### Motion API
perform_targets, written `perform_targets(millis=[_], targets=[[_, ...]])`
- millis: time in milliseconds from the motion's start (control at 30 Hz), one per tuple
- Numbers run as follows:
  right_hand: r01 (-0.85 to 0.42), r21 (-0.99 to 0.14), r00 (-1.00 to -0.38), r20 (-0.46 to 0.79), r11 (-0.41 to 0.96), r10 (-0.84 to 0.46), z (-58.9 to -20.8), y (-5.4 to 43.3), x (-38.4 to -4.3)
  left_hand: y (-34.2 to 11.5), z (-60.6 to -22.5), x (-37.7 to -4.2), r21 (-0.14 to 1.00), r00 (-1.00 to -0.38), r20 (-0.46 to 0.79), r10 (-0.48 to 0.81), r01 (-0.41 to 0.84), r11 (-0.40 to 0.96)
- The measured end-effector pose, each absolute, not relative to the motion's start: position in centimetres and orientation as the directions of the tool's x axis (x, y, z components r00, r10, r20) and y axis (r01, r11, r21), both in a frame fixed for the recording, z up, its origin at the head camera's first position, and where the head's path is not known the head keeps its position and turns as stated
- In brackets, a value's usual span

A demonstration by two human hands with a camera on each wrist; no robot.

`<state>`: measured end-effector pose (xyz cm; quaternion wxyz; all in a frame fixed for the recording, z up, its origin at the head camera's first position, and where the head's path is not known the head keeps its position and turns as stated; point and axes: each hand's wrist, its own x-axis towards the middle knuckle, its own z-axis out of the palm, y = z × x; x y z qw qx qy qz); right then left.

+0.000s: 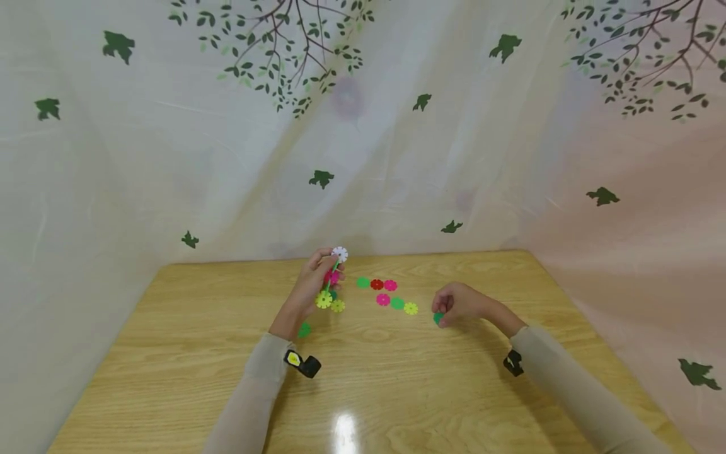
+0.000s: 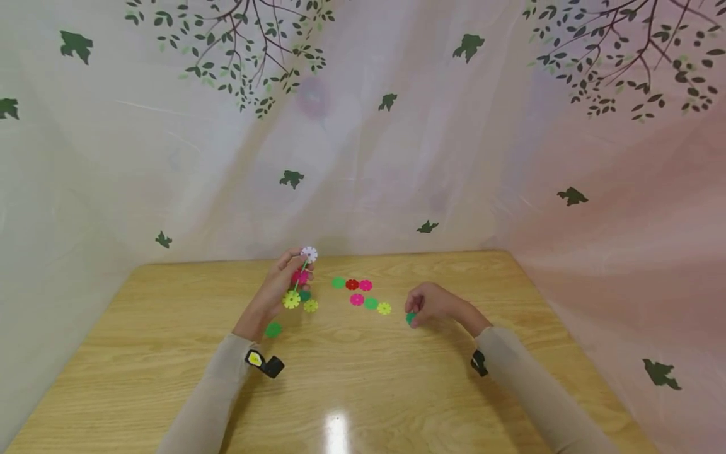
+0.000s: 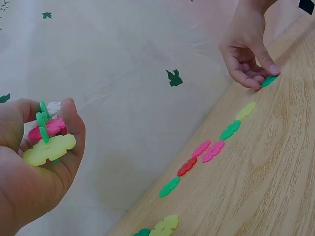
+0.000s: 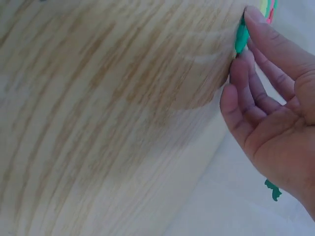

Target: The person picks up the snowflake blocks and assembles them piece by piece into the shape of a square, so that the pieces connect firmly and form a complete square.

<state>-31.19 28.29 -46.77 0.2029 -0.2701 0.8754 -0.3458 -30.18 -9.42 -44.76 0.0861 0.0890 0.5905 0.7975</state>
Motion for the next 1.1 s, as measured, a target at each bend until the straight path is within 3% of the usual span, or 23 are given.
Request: perform_targets(millis=[167,433,767,900,1100], targets=[[-0.325,-0.690,-0.794,-0.172,0.647,-0.583,-46.6,28.0,-31.2,-9.3,-44.7,-30.3,0.964,-0.973,0.035,0.228,-0.027,-0.265],[-0.353,-0.713,-0.747,-0.176,0.606,-0.641,-46.2,27.8,-31.6,-9.4,-44.6,-30.5,0.983,-0.981,0.033,0.192,-0.003,-0.186],[-0.413,-0.713,-0.719,-0.125,0.566,-0.683,-45.8,27.1,-32.5,-9.1,-44.4,-30.5,0.979,-0.982,0.023,0.187,-0.015,-0.202],[-0.437,-0.727,-0.737,-0.048,0.529,-0.675,-45.1,26.0,-32.9,-8.9,-44.7,-30.4,0.981,-0.981,0.022,0.191,-0.015,-0.191],[-0.440,-0.770,-0.826,0.145,0.462,-0.544,-44.1,22.0,-32.4,-8.8,-45.4,-30.0,0.979,-0.983,0.011,0.186,-0.027,-0.202]])
